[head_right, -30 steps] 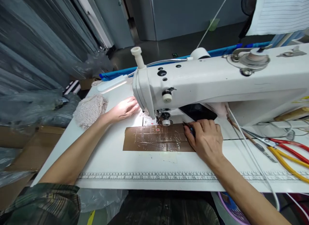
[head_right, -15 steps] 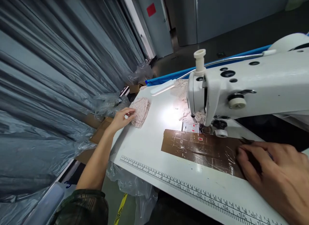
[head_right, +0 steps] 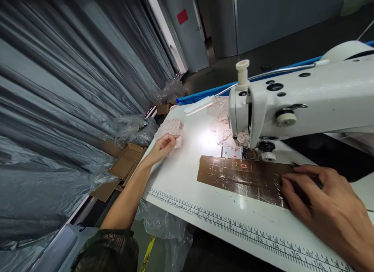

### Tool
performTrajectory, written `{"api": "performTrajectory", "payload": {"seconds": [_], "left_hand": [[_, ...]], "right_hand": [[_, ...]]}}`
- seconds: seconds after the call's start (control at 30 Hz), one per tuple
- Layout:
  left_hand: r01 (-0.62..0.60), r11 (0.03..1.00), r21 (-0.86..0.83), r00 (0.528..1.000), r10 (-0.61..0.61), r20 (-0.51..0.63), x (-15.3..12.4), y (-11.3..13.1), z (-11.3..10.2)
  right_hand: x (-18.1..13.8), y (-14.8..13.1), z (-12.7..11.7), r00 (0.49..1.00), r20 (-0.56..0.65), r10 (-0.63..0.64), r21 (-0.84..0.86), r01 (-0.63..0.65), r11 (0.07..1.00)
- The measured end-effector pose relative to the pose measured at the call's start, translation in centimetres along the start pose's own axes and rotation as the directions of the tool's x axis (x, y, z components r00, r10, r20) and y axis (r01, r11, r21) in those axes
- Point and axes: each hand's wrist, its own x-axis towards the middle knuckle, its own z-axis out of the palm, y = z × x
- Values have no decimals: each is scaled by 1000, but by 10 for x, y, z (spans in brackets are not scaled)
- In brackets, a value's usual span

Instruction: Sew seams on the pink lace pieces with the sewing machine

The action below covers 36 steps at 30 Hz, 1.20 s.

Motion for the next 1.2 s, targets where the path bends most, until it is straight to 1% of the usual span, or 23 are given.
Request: {"api": "performTrajectory", "payload": {"seconds": [0.03,0.07,0.1,0.13,0.17,0.2,0.23,0.27,0.33,0.37,0.4,0.47,0.53,0.67,0.77,0.83,0.93,1.0,1.03,1.07,1.13,1.17,1.2], "left_hand": [[-27,997,-77,994,34,103,-2,8,10],[-46,988,-145,972,78,222,-4,16,19],[-66,979,-191,942,124,312,-5,23,27],[-87,972,-220,916,165,365,-5,28,33],[-110,970,-217,909,186,372,-4,30,37],[-127,974,-185,924,185,336,-1,30,39],[-130,984,-123,950,159,269,3,28,40],[-115,992,-48,974,122,192,7,23,40],[-53,994,93,995,45,86,14,10,38],[-34,991,128,997,25,72,16,3,38],[-31,991,133,996,20,87,17,-3,38],[-51,996,77,987,38,157,15,-12,39],[-70,997,24,979,64,195,11,-15,41],[-133,989,60,980,122,161,8,-7,45],[-107,993,51,989,101,107,8,5,45],[-73,997,-2,994,73,76,6,17,46],[-19,981,-191,994,39,99,1,43,51],[39,932,-361,985,25,171,-4,63,60],[67,897,-436,977,30,212,-6,73,65],[92,861,-500,967,43,251,-9,82,71],[107,818,-566,948,88,307,-13,97,83],[86,823,-562,941,118,316,-15,102,88],[42,841,-540,940,150,308,-17,105,92]], "right_hand": [[0,-2,-2,997,14,-74,14,74,997],[1,-3,-4,990,23,-140,24,139,990],[2,-4,-6,984,24,-179,24,178,984],[3,-6,-8,981,11,-193,17,193,981],[3,-7,-10,979,15,-206,11,205,979],[4,-8,-11,976,21,-219,5,219,976],[4,-8,-11,971,17,-240,1,240,971],[4,-9,-12,964,16,-265,-6,265,964],[4,-10,-11,952,5,-305,-18,305,952],[4,-10,-11,950,2,-313,-21,313,949],[3,-10,-11,949,3,-315,-22,315,949],[3,-11,-10,952,14,-307,-15,307,952],[2,-12,-9,948,4,-317,-7,317,948],[3,-12,-9,940,-2,-342,18,342,939],[4,-14,-11,937,6,-351,59,350,935],[6,-20,-14,939,31,-342,133,336,933],[10,-41,-23,941,142,-309,357,242,902],[12,-62,-28,937,239,-256,538,92,838],[14,-73,-29,923,320,-215,595,-19,804],[16,-83,-29,893,415,-174,626,-142,767],[20,-100,-27,822,556,-125,660,-345,667],[22,-106,-25,798,588,-130,677,-398,619],[23,-110,-23,794,597,-118,680,-422,600]]}}
